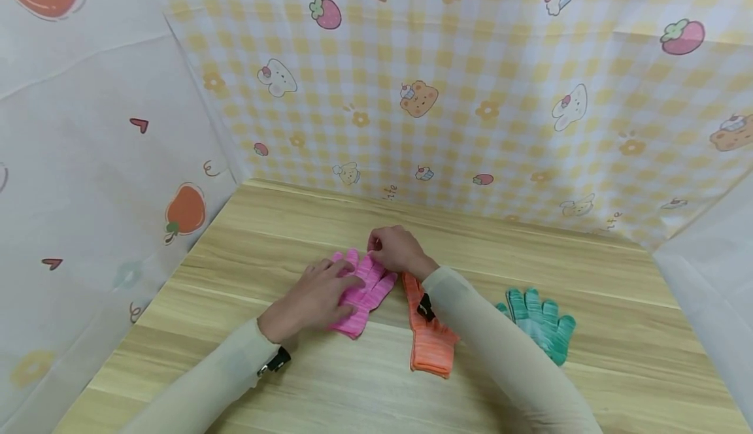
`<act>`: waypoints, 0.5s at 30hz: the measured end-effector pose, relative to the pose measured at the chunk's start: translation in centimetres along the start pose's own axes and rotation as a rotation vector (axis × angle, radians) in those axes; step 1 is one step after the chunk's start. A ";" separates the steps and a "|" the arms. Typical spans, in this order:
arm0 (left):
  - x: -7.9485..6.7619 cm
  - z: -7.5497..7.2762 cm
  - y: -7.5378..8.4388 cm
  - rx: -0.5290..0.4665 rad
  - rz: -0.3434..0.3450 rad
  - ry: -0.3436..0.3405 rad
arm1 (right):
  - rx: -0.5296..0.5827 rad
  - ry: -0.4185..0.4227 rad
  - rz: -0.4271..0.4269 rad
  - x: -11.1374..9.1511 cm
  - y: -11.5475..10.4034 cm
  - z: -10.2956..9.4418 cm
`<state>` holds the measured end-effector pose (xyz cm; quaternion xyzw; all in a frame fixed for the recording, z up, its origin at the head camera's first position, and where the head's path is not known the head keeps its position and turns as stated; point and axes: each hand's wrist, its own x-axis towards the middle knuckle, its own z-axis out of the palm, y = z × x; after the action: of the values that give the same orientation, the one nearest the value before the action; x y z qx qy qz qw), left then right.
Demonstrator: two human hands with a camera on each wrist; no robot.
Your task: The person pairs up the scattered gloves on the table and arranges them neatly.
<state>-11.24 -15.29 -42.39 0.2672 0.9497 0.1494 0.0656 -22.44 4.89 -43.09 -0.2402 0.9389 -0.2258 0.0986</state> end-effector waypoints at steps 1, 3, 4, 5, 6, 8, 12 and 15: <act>0.0 0.0 0.0 -0.002 0.000 -0.001 | 0.007 0.002 0.003 -0.1 0.0 0.0; 0.1 0.0 0.0 -0.006 -0.007 -0.005 | 0.021 0.010 0.007 -0.3 0.2 -0.1; 0.1 0.0 -0.1 -0.008 -0.010 -0.006 | 0.029 0.014 0.010 -0.5 0.2 -0.1; 0.1 0.0 -0.1 -0.008 -0.013 -0.004 | 0.033 0.019 0.008 -0.6 0.3 -0.2; 0.2 0.0 -0.2 -0.007 -0.018 -0.001 | 0.028 0.024 0.002 -0.8 0.3 -0.4; 0.2 0.0 -0.3 -0.006 -0.030 0.005 | 0.011 0.027 -0.024 -1.1 0.4 -0.6; 0.2 -0.2 -0.5 -0.014 -0.038 0.004 | -0.040 -0.019 -0.082 -1.9 0.5 -0.8; 0.2 -0.2 -0.7 -0.023 -0.039 -0.020 | -0.068 -0.053 -0.094 -2.4 0.6 -0.7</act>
<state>-11.82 -15.84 -42.41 0.2494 0.9522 0.1564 0.0811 -20.86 6.85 -42.55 -0.2929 0.9309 -0.1915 0.1045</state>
